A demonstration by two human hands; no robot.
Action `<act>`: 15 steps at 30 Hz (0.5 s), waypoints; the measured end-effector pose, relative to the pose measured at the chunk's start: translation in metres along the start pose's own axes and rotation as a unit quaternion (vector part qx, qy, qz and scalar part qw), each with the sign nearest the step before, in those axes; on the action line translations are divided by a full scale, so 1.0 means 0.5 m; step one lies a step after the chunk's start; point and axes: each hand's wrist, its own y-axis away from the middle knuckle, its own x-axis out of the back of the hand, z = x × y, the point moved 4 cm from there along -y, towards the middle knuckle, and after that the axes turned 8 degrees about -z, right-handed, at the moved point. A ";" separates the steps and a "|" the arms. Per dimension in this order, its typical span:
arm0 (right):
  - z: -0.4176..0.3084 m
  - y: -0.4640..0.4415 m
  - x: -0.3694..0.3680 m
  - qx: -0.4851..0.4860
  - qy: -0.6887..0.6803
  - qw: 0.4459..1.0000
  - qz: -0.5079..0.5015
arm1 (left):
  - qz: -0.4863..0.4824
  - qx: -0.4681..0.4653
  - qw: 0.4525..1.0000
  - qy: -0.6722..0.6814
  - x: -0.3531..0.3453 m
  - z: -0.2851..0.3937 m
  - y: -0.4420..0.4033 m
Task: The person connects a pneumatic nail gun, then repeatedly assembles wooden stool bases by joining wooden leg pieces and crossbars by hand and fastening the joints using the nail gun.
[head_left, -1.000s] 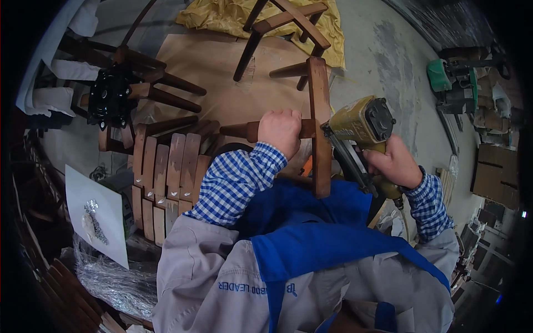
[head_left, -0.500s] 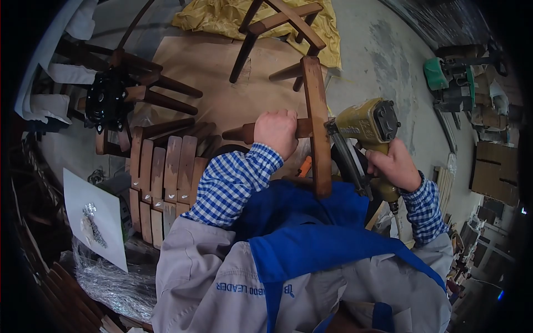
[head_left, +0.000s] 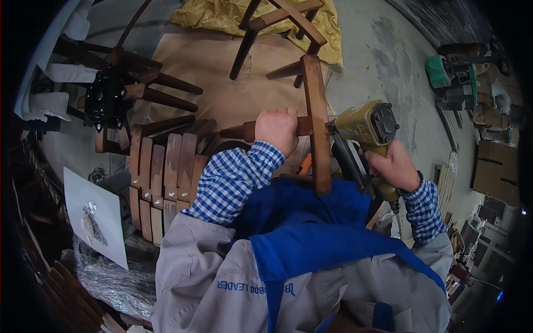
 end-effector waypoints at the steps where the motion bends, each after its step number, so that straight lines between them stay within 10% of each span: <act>1: 0.001 0.000 0.001 -0.001 0.005 1.000 0.004 | 0.000 -0.002 1.000 0.000 -0.001 0.003 -0.002; 15: 0.178 0.126 0.064 -0.012 -0.189 0.972 0.139 | -0.053 0.103 0.992 0.040 -0.076 0.019 -0.094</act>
